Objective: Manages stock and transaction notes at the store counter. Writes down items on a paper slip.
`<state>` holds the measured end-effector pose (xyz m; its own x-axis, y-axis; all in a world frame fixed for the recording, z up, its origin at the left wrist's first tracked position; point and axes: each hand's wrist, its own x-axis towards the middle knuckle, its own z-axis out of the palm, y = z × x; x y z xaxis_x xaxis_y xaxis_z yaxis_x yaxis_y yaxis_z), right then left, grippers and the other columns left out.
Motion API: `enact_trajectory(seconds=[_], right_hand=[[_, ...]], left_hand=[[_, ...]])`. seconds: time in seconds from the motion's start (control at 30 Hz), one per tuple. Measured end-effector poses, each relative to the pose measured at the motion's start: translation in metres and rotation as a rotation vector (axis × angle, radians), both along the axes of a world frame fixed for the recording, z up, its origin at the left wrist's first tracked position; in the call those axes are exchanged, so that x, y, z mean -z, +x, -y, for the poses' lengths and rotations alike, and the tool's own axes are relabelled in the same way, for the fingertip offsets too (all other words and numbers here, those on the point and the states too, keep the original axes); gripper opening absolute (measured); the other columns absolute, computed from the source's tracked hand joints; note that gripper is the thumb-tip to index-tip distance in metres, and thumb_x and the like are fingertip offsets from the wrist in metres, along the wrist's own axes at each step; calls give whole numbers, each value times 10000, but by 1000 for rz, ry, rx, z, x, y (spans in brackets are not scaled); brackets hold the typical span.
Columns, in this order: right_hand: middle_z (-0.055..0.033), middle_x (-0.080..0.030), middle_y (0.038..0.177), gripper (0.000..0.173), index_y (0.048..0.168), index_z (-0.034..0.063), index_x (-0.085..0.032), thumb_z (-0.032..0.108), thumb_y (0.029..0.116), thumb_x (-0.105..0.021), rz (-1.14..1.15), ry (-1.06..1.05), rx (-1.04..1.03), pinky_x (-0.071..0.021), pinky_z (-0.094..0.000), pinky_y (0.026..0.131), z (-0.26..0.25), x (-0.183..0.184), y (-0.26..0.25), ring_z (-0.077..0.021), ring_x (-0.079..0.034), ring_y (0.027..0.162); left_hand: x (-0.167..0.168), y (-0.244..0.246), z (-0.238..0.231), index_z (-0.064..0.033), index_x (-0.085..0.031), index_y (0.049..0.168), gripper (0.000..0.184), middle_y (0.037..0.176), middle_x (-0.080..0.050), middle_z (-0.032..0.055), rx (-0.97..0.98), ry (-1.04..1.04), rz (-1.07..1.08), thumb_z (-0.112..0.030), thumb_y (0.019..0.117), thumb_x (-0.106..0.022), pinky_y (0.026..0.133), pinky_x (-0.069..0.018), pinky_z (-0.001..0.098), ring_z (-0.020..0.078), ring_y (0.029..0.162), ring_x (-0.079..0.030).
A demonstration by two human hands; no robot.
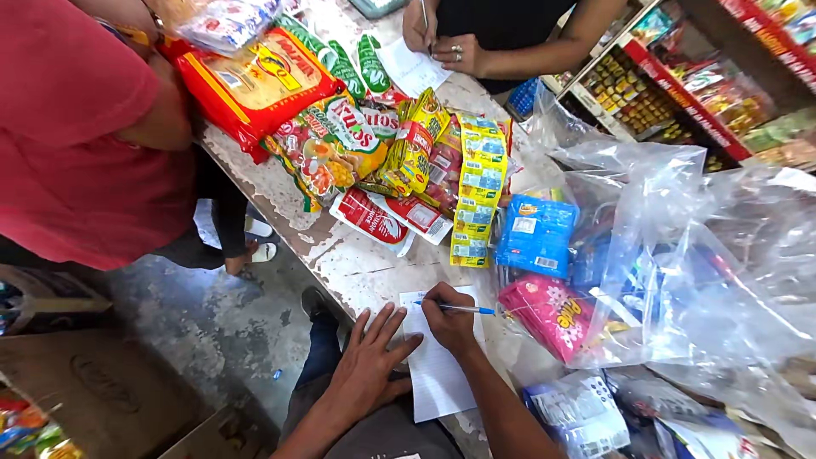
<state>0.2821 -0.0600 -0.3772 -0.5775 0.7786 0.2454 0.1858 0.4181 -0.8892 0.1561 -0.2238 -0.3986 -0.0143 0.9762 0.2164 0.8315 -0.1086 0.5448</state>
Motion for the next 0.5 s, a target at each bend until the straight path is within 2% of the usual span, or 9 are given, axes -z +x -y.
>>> enact_trajectory(seconds=[0.5], right_hand=[[60, -555, 582, 141, 709, 41, -636, 11, 840, -594, -9, 0, 15, -403, -139, 500, 0, 1, -2, 40, -496, 528]], left_hand=[[1, -2, 0, -384, -619, 1384, 634, 1591, -446, 87, 9, -9, -19, -685, 828, -674, 1187, -218, 678, 354, 1502, -347]])
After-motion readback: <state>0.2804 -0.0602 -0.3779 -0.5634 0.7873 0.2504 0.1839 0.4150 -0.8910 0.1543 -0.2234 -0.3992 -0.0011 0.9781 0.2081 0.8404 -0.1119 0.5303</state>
